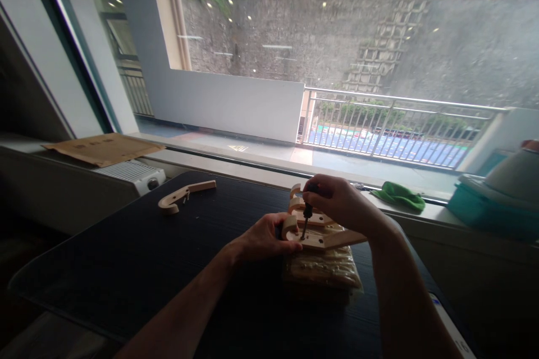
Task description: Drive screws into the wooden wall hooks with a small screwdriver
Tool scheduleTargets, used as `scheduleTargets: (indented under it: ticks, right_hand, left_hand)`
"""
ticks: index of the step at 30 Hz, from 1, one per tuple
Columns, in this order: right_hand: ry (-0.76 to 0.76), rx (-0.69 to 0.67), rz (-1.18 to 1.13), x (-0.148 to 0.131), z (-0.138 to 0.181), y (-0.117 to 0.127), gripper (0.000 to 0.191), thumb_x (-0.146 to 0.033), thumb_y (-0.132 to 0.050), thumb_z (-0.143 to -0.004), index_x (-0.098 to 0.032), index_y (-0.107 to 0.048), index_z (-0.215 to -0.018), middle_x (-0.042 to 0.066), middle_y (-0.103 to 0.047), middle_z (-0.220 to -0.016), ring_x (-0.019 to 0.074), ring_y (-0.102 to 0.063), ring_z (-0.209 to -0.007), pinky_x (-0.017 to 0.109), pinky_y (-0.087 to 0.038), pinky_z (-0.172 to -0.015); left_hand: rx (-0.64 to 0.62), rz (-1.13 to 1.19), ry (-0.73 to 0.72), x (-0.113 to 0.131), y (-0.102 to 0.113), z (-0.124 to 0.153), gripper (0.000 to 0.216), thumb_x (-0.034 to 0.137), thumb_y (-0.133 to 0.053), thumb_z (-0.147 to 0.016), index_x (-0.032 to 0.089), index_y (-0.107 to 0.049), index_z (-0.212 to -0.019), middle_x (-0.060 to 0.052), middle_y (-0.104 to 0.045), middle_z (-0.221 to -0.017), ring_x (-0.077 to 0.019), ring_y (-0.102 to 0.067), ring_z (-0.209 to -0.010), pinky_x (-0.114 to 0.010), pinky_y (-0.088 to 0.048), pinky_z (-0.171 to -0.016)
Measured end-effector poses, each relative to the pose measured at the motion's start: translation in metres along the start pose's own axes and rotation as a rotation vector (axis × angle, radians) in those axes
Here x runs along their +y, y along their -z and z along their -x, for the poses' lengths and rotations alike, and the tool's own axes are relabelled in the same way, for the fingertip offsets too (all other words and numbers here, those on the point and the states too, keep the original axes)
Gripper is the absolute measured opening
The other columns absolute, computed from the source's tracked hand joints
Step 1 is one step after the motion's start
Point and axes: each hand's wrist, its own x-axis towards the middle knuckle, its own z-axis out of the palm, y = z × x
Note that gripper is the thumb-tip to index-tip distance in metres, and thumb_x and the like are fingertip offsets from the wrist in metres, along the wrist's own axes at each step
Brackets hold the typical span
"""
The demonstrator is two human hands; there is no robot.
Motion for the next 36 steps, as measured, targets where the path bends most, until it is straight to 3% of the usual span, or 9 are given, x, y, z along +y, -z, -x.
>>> scheduleTargets:
  ticks: [9,15,24,30,36]
  right_hand:
    - [-0.091,0.061,0.141,0.004,-0.0017,0.0007,0.033,-0.049,-0.051,-0.08,-0.019,-0.058,-0.069,-0.003,-0.053,-0.058,0.0095,-0.043,-0.052,0.023,-0.031,-0.046]
    - [-0.02,-0.019,0.106,-0.0023,0.0042,0.0065,0.018,-0.037,-0.053,-0.081,-0.023,-0.063,-0.088,-0.003,-0.06,-0.068,0.0099,-0.049,-0.058,0.023,-0.037,-0.052]
    - [-0.084,0.031,0.194,0.0026,-0.0006,0.0049,0.029,-0.045,-0.049,-0.082,-0.019,-0.06,-0.073,-0.002,-0.056,-0.06,0.0098,-0.044,-0.053,0.024,-0.032,-0.048]
    - [-0.004,0.024,0.157,-0.0021,0.0035,0.0058,0.017,-0.036,-0.052,-0.08,-0.022,-0.062,-0.085,-0.002,-0.059,-0.066,0.0103,-0.048,-0.056,0.023,-0.033,-0.051]
    - [-0.058,0.021,0.218,0.0019,0.0027,0.0053,0.023,-0.04,-0.049,-0.082,-0.02,-0.059,-0.077,-0.001,-0.058,-0.063,0.0111,-0.047,-0.055,0.024,-0.033,-0.051]
  left_hand:
    - [-0.003,0.031,-0.007,0.0017,-0.0001,0.0004,0.029,0.028,-0.072,-0.066,0.013,-0.058,-0.086,0.0,-0.058,-0.08,-0.0131,-0.053,-0.074,-0.023,-0.044,-0.067]
    - [-0.004,0.004,-0.005,0.0019,-0.0001,0.0003,0.028,0.028,-0.072,-0.066,0.013,-0.057,-0.085,0.0,-0.056,-0.08,-0.0126,-0.052,-0.073,-0.023,-0.043,-0.066]
    - [0.006,-0.012,-0.016,0.001,0.0,0.0001,0.029,0.031,-0.072,-0.065,0.014,-0.058,-0.084,0.0,-0.057,-0.08,-0.0132,-0.053,-0.073,-0.023,-0.043,-0.065]
    - [0.002,0.021,-0.01,0.0026,-0.0008,-0.0001,0.03,0.03,-0.073,-0.065,0.013,-0.059,-0.085,0.0,-0.057,-0.079,-0.0124,-0.053,-0.071,-0.022,-0.043,-0.065]
    - [-0.006,0.067,0.011,-0.0015,-0.0011,-0.0009,0.033,0.028,-0.075,-0.064,0.013,-0.062,-0.09,-0.002,-0.062,-0.086,-0.0151,-0.057,-0.079,-0.024,-0.045,-0.071]
